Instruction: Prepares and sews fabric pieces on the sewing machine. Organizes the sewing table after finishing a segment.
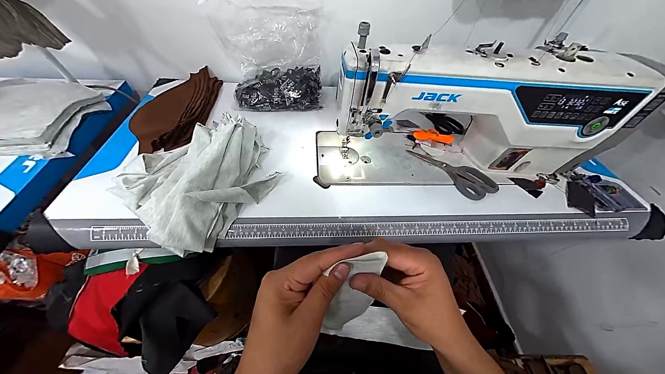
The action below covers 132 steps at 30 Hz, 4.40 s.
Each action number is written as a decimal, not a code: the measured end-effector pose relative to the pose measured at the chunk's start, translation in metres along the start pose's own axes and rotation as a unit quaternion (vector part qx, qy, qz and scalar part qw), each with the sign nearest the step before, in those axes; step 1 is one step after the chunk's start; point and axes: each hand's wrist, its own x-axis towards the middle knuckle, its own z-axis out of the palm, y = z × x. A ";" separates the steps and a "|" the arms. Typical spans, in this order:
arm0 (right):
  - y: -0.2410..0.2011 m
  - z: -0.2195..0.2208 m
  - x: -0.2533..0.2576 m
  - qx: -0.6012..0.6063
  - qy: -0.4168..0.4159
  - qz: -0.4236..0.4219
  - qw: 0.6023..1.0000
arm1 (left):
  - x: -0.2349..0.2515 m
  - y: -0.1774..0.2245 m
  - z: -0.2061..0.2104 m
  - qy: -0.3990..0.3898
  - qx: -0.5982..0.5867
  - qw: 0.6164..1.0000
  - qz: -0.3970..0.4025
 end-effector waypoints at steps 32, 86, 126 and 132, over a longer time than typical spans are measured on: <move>0.011 0.006 0.000 -0.041 0.162 0.025 0.986 | -0.003 -0.034 0.020 0.178 -0.053 0.983 -0.005; -0.028 -0.012 0.048 -0.140 -0.069 0.073 0.985 | 0.001 -0.033 0.017 0.121 -0.139 0.982 -0.033; 0.162 -0.100 0.192 -0.519 0.037 0.116 0.846 | 0.221 -0.143 0.005 -0.039 0.497 0.865 -0.061; 0.162 -0.100 0.191 -0.523 0.043 0.109 0.845 | 0.221 -0.143 0.006 -0.037 0.500 0.864 -0.055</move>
